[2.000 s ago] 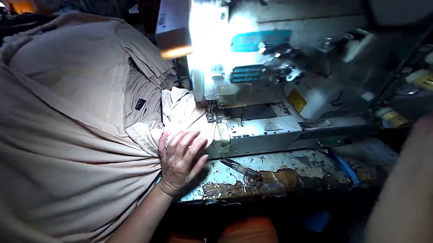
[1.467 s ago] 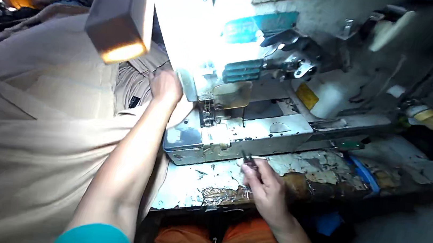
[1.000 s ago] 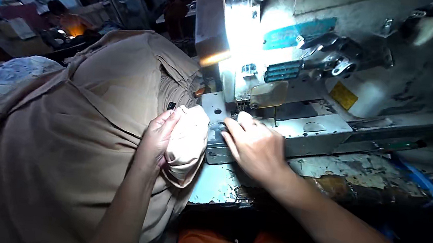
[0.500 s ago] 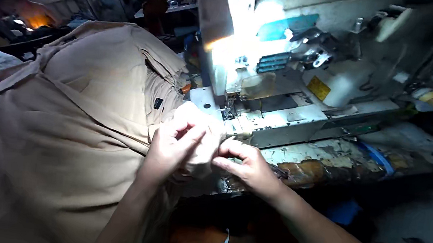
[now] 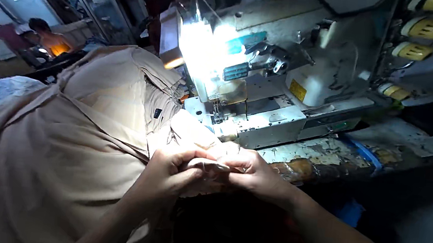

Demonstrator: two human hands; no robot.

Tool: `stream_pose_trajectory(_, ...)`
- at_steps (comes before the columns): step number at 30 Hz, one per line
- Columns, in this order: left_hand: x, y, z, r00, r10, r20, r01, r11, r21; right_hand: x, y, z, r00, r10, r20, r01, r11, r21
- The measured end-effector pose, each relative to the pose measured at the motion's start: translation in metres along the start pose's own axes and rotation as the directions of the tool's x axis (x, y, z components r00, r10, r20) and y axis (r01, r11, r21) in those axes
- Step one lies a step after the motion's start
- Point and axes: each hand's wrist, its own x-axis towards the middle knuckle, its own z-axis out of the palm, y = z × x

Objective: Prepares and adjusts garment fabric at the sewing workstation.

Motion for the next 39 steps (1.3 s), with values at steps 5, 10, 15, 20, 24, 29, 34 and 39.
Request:
stream_pose_trajectory(5, 0.004, -0.007, -0.038, 0.977, -0.213, -0.03, 0.215, 0.975, 0.059, 0.016, 0.007, -0.002, 0.967, 0.2, 0.155, -0.243, 0.904, 0.351)
stream_pose_trajectory(10, 0.013, -0.01, -0.037, 0.965, -0.171, 0.199, 0.135, 0.974, 0.18, 0.021, 0.006, 0.003, 0.95, 0.234, 0.205, -0.29, 0.905, 0.312)
stream_pose_trajectory(15, 0.037, 0.021, -0.08, 0.957, 0.121, 0.262, -0.271, 0.692, 0.669, 0.035, 0.01, -0.001, 0.815, 0.29, 0.502, -0.41, 0.9, 0.147)
stream_pose_trajectory(20, 0.053, 0.029, -0.242, 0.931, 0.362, 0.044, -0.105, 0.15, 0.983, 0.038, 0.026, -0.015, 0.692, 0.196, 0.695, -0.38, 0.917, 0.12)
stream_pose_trajectory(24, 0.05, 0.025, -0.313, 0.872, 0.387, -0.3, 0.303, 0.055, 0.952, 0.022, 0.032, -0.031, 0.692, 0.134, 0.71, -0.323, 0.936, 0.138)
stream_pose_trajectory(29, 0.058, 0.035, -0.314, 0.782, 0.379, -0.495, 0.52, 0.039, 0.853, -0.015, 0.034, -0.051, 0.762, 0.135, 0.633, -0.221, 0.974, 0.059)
stream_pose_trajectory(34, 0.033, 0.036, -0.315, 0.733, 0.184, -0.655, 0.595, 0.295, 0.748, -0.064, 0.021, -0.035, 0.969, 0.129, 0.211, 0.034, 0.775, -0.63)
stream_pose_trajectory(39, -0.051, -0.002, -0.275, 0.505, -0.299, -0.809, 0.668, 0.73, 0.147, -0.078, 0.019, -0.016, 0.963, 0.037, 0.267, 0.118, 0.832, -0.541)
